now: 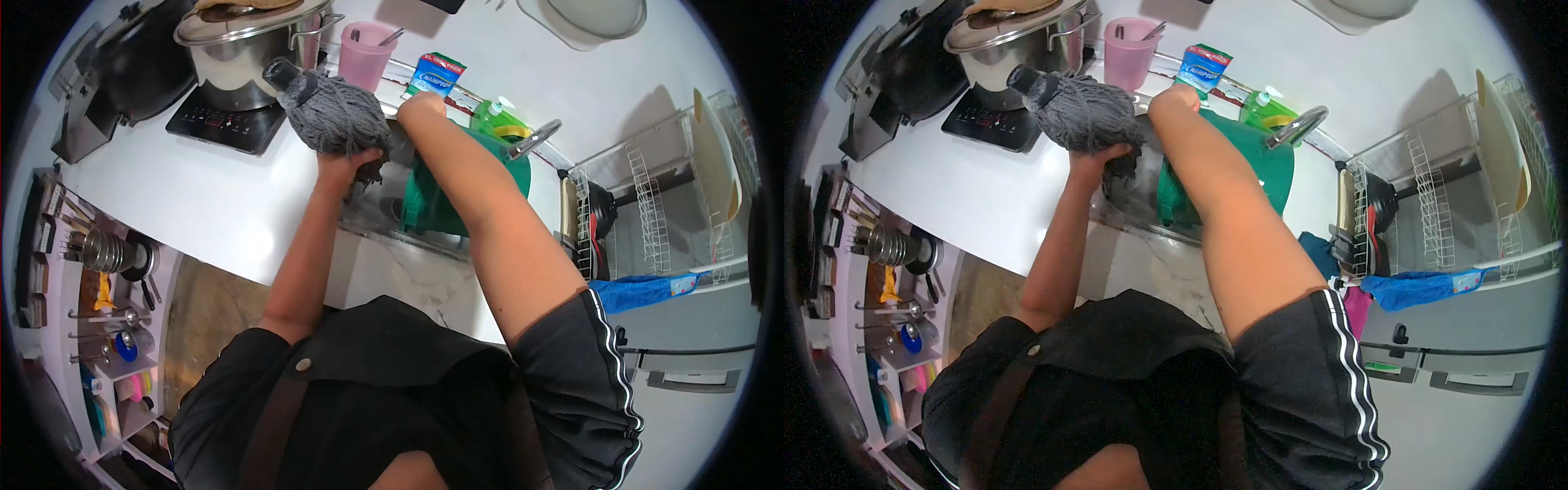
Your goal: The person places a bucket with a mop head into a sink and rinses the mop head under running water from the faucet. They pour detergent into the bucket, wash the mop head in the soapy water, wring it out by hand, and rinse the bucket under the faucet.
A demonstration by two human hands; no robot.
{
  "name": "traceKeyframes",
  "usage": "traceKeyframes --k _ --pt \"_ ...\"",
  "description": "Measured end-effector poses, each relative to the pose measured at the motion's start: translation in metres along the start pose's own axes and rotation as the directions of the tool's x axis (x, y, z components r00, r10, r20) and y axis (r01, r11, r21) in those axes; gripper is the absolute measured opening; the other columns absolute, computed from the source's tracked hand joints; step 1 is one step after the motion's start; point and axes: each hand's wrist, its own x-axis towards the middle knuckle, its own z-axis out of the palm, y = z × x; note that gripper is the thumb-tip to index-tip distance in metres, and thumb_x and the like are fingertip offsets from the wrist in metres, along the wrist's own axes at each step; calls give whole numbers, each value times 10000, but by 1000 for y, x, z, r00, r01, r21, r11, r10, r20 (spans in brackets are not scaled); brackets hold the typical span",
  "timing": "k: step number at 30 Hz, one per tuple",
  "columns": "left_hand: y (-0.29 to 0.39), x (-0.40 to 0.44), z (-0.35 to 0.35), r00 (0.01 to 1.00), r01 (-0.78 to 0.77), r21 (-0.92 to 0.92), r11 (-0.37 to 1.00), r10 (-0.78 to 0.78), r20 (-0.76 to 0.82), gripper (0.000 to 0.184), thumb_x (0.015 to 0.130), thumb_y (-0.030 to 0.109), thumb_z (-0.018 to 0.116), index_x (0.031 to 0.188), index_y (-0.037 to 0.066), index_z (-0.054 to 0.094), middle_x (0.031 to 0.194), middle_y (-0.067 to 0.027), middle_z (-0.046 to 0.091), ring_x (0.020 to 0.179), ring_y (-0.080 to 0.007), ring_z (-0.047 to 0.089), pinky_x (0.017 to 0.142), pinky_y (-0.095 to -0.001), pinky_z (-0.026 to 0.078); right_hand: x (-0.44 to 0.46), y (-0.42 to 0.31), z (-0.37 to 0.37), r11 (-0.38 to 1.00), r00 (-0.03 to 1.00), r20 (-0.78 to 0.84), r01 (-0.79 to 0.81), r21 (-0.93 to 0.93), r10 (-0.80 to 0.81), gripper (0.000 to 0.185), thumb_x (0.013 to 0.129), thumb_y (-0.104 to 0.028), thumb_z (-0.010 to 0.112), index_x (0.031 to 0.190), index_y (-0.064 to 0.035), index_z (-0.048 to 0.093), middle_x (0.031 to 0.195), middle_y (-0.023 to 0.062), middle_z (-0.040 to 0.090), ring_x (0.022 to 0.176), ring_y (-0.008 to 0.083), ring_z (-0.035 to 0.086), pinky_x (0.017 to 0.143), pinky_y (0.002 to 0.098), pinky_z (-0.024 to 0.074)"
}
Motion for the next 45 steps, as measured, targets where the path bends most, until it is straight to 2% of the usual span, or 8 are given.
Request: traceKeyframes --k 6,14,25,27,31,36,42,45 --pt "-6 2 8 997 -74 4 997 74 33 497 521 -30 753 980 0 563 946 -78 600 862 -201 570 767 -320 465 10 57 31 867 942 -97 -250 431 320 343 645 -202 717 973 -121 662 1119 43 594 958 186 605 733 332 512" --pt "-1 -3 25 999 32 -99 995 -29 32 510 507 -50 729 975 -34 526 935 -101 578 845 -234 564 746 -328 461 0 87 41 961 979 -183 135 241 -92 329 654 -170 584 952 -45 651 1028 156 612 953 282 600 800 359 486" --pt "11 -10 8 997 -36 -80 996 30 -75 420 543 -83 685 937 -22 551 896 -91 585 788 -227 581 740 -322 474 29 76 13 973 967 -190 194 126 -169 310 556 -113 587 840 -20 670 975 163 627 924 277 614 736 364 507" --pt "11 -9 4 997 -34 -109 993 26 -74 419 546 -82 685 938 -21 552 898 -89 584 787 -226 580 743 -321 472 52 73 22 990 969 -213 134 33 -124 235 719 -204 501 766 -59 680 745 76 662 660 207 649 651 350 514" --pt "7 -8 1 997 -40 -117 992 32 -72 415 550 -78 692 936 -26 550 900 -90 583 787 -222 580 740 -320 472 87 65 31 996 996 -66 -49 71 53 234 728 -235 519 789 -79 684 778 72 665 713 213 650 680 360 511" --pt "5 -10 -1 996 -34 -59 998 29 -85 406 552 -78 693 928 -26 551 891 -88 585 790 -220 581 729 -321 476 36 89 17 992 974 -212 98 81 -79 253 717 -235 533 798 -38 670 802 109 660 726 233 651 679 352 514" --pt "8 -8 0 995 -74 -74 995 68 -76 384 547 -89 676 906 -20 560 863 -82 591 773 -221 584 729 -319 476 18 114 53 839 976 -194 187 511 -100 241 678 -123 514 817 56 597 681 170 600 536 271 614 467 403 487" --pt "15 -7 6 997 -26 -136 990 16 -70 394 541 -95 662 913 -17 559 870 -88 593 771 -226 586 727 -319 477 -23 111 93 441 970 -179 89 893 167 310 674 -132 515 934 -9 631 758 176 633 532 227 612 547 336 492"
